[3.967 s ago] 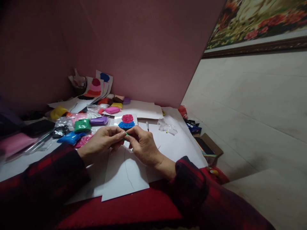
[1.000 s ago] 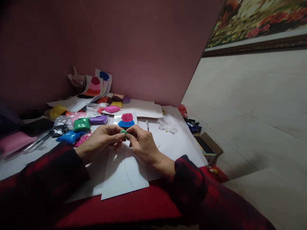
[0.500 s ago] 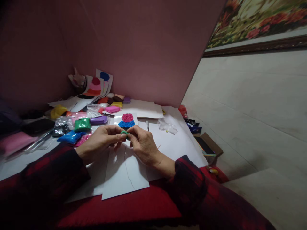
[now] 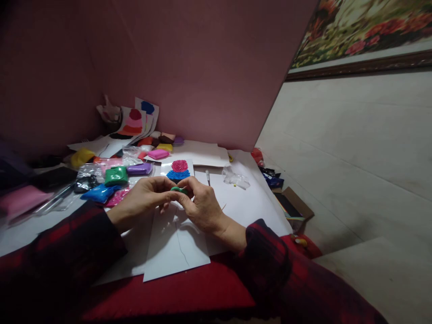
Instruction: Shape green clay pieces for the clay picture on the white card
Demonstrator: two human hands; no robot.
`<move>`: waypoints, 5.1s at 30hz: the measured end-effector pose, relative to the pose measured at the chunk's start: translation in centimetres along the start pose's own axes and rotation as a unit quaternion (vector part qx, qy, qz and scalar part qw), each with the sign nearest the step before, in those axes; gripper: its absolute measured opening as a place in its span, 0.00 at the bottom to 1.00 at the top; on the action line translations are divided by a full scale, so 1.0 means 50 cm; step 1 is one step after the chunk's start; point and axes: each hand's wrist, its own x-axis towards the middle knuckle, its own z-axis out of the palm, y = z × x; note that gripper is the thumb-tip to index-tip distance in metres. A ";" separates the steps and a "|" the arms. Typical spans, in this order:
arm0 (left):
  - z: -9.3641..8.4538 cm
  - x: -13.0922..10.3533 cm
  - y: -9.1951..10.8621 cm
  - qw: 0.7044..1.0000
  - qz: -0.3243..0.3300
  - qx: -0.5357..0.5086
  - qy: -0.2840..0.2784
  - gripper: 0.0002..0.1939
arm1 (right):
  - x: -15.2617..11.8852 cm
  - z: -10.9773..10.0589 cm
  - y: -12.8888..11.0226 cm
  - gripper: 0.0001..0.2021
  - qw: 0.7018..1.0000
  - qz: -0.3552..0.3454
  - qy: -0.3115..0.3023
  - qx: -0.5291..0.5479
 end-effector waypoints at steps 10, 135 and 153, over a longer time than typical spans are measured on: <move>0.000 -0.004 -0.008 0.996 0.035 0.087 0.004 0.07 | -0.001 0.000 0.002 0.10 1.000 0.022 -0.008 -0.003; 0.001 -0.009 0.000 0.995 0.010 -0.032 -0.093 0.09 | 0.002 0.008 0.006 0.07 0.989 0.067 0.049 0.123; 0.003 -0.008 0.006 0.997 0.032 -0.064 0.023 0.05 | 0.002 0.003 -0.004 0.07 0.991 0.066 0.036 0.110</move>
